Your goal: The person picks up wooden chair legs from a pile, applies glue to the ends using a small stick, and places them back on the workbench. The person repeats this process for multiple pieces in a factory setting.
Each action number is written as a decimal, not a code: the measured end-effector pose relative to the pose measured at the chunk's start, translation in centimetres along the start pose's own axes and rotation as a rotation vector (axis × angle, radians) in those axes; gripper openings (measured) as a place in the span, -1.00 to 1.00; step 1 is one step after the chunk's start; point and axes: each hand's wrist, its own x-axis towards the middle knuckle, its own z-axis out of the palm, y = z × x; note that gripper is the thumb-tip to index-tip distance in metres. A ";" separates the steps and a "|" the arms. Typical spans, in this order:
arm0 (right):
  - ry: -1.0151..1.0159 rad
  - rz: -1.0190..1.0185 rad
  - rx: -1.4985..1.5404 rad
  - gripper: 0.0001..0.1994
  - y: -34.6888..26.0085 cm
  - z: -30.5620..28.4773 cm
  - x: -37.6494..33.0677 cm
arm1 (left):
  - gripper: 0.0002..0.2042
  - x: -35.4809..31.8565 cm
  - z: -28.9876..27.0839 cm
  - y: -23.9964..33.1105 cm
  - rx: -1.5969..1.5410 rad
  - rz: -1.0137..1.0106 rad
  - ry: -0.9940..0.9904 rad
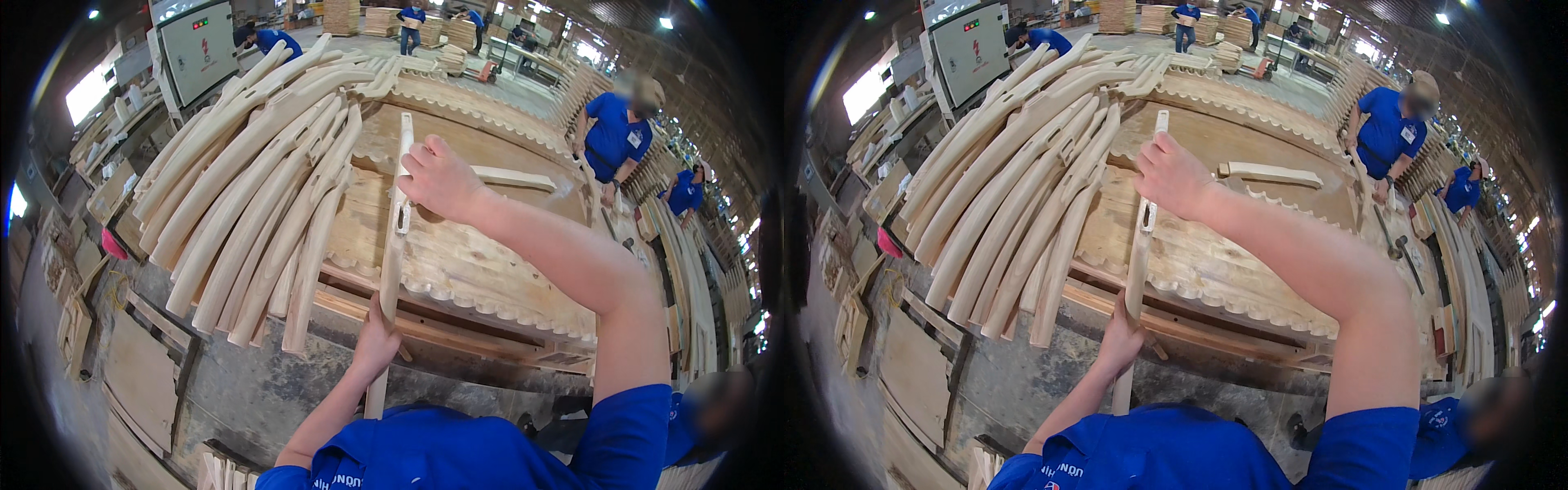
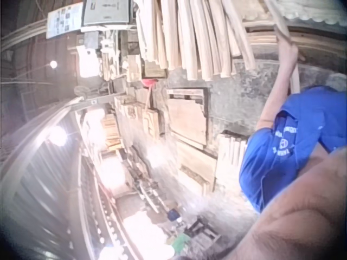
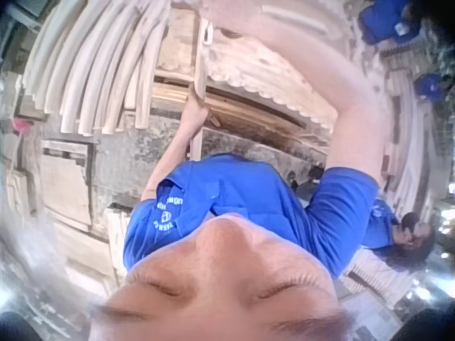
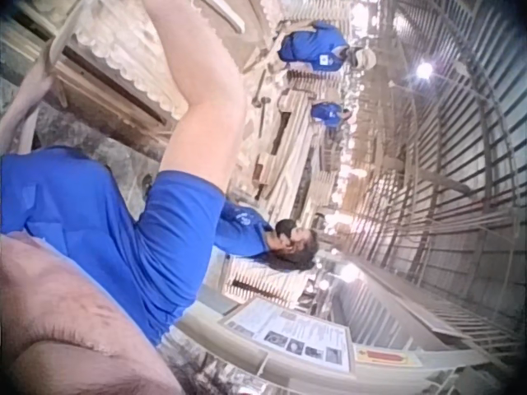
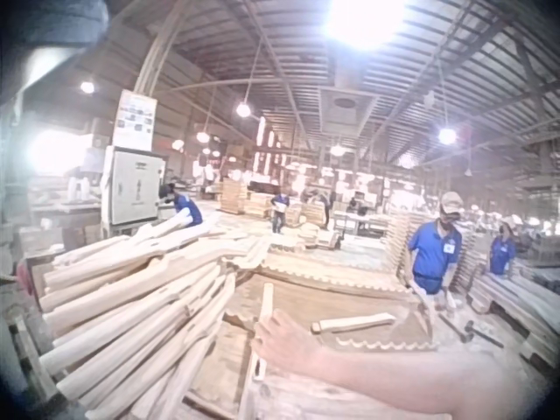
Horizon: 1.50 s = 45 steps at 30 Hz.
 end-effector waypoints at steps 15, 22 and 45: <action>-0.194 1.010 0.986 -0.81 1.2 0.5 -11.5 | -0.24 0.0 1.5 -1.6 -0.048 0.150 0.122; 0.301 1.562 1.932 -0.78 -7.4 -0.9 -24.9 | -0.23 0.3 2.1 0.3 -0.065 0.302 0.143; 1.032 2.428 0.803 -0.80 -20.8 -27.5 -51.1 | -0.24 0.0 45.8 21.7 -0.303 0.058 -0.409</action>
